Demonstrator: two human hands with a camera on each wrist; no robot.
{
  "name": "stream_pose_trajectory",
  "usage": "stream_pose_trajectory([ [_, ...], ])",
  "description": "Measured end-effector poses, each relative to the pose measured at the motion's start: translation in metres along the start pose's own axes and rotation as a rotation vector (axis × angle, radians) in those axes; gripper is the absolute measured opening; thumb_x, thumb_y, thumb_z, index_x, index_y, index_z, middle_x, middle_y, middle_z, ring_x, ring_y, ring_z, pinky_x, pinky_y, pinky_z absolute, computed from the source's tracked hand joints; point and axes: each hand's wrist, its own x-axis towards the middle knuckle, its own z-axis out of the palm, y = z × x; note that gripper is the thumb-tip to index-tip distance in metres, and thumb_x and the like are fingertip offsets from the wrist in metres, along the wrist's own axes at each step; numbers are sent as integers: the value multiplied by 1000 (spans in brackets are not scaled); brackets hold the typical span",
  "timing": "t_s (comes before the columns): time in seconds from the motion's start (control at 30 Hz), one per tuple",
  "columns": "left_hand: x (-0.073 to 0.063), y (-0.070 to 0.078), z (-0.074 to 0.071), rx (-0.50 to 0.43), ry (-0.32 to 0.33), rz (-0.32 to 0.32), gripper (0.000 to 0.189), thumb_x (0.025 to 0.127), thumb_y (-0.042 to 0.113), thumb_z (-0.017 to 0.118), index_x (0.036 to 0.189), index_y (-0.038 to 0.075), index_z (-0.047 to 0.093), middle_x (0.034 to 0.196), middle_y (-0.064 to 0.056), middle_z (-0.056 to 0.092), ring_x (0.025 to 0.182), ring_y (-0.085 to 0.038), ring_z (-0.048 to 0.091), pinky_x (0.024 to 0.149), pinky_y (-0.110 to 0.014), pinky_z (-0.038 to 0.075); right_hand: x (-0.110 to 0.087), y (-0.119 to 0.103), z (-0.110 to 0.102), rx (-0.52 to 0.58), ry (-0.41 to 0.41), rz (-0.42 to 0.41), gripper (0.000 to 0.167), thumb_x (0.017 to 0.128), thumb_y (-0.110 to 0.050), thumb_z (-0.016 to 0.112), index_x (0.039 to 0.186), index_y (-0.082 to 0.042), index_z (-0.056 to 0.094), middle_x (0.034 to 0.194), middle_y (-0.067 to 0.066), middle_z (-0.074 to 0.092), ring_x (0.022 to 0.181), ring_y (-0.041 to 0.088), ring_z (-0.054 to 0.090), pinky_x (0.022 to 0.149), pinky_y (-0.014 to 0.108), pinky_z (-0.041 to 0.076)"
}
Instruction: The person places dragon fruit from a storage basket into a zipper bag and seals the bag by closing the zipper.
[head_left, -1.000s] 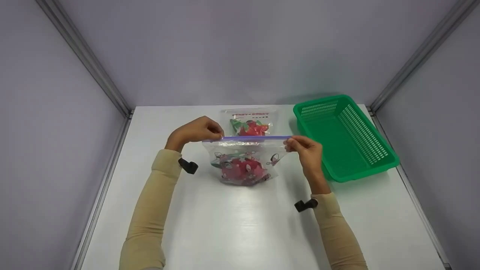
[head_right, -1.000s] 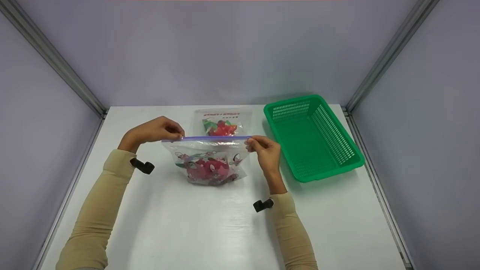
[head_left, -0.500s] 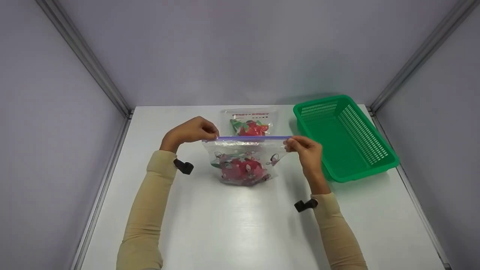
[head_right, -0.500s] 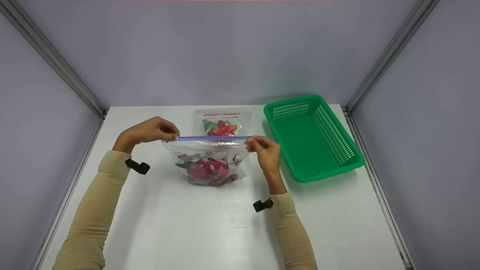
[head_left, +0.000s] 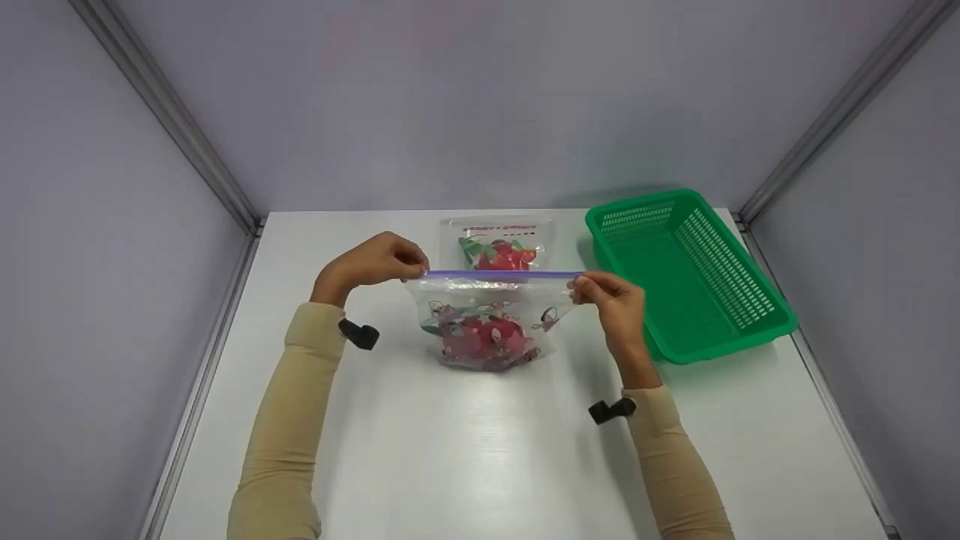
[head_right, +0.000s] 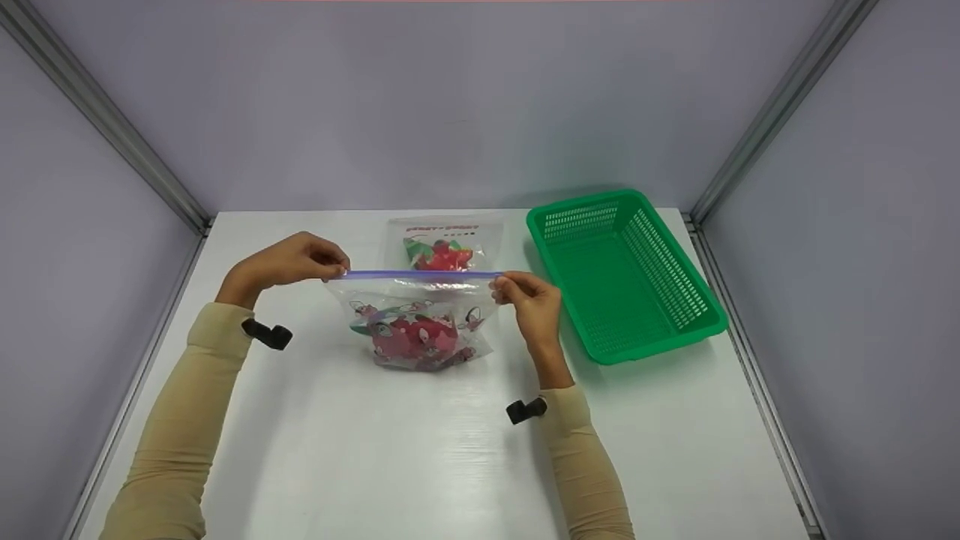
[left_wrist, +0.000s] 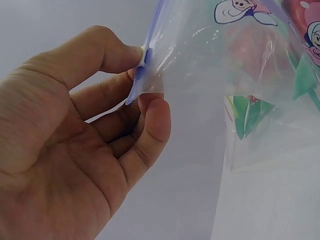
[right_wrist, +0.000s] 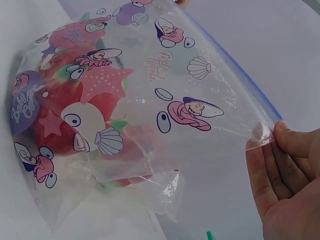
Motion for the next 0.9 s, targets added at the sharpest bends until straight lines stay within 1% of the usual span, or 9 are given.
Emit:
stream_pose_trajectory([
  [0.2,-4,-5,-3,-9,9,2,23,99,19,68,113,5,80,107,-12,76,93,-24,65,84,-34,56,0,1,0,1,-4,2,19,98,-2,75,103,15,75,88,4,80,73,14,74,73,29,65],
  [0.47,-4,-9,-4,-25,16,-9,26,100,21,69,116,3,79,109,-15,76,93,-22,65,84,-32,55,1,-1,1,25,-15,-10,16,97,2,74,102,17,75,87,4,80,73,14,74,71,29,65],
  [0.7,-5,-10,-4,-19,26,6,25,101,23,68,115,5,80,108,-14,76,90,-21,63,82,-32,54,1,-2,2,6,-13,-1,15,97,0,75,102,14,76,87,4,80,73,14,75,72,30,65],
  [0.9,-9,-10,-2,-75,36,11,26,104,23,67,118,4,77,111,-13,74,95,-24,65,83,-28,56,1,-5,2,12,-24,-14,16,97,1,75,104,15,75,89,4,81,74,14,76,74,30,65],
])
